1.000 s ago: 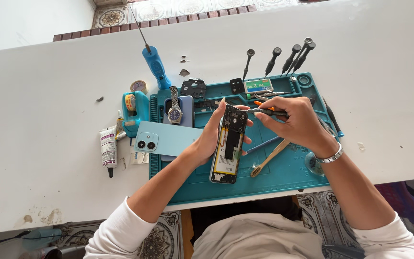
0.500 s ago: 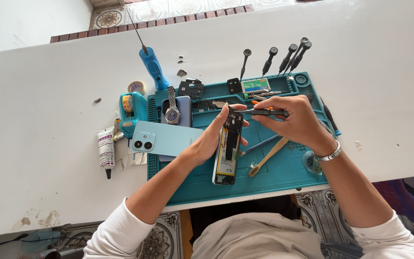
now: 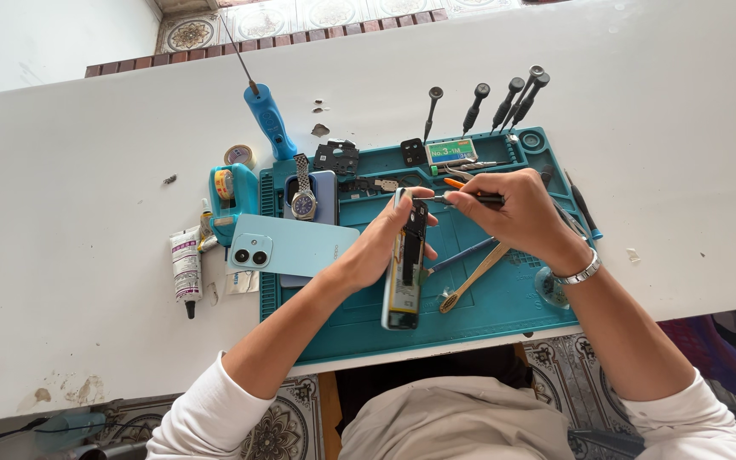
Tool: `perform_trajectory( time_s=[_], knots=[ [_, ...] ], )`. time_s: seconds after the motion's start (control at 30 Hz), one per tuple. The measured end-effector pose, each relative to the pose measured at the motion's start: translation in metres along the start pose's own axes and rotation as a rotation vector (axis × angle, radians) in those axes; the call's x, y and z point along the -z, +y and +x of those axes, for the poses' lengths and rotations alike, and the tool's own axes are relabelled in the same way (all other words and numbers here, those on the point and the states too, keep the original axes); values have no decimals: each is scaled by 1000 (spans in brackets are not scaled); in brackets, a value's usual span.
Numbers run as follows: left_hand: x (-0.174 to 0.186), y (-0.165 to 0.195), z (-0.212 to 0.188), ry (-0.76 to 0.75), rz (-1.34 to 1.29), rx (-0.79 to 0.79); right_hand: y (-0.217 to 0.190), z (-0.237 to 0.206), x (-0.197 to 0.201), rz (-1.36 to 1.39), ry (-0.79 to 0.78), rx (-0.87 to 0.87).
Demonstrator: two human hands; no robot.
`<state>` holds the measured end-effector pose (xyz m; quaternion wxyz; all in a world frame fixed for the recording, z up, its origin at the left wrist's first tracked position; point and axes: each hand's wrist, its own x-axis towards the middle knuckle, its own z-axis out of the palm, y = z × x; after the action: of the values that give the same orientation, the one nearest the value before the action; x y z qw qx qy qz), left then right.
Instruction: The person repairs a smartphone at a workbench, using a screwdriver to unscrew and pry components from the opened phone. They remove the back cover, work on the internal board, detach the battery, and handle small internal parts and tools on a teal repair mat.
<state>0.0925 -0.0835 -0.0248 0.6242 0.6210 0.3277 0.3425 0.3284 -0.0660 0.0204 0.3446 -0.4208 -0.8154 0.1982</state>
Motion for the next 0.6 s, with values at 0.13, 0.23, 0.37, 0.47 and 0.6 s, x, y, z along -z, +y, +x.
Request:
perform_trajectory(
  time_s=[0.13,0.23,0.37,0.47,0.6],
  knots=[
    [-2,1,0,34,100,24,-2,-1,-1,28,-33,-4],
    [-3,2,0,39,113,30,-4,-1,-1,88,-30,43],
    [-3,5,-1,18,97,22,-3,-2,1,73,-26,71],
    [-3,6,-1,-5,99,3,-1,-2,4,24,-26,-13],
    [-2,7,-1,-16,87,18,-3,1,6,-21,-51,-93]
  ],
)
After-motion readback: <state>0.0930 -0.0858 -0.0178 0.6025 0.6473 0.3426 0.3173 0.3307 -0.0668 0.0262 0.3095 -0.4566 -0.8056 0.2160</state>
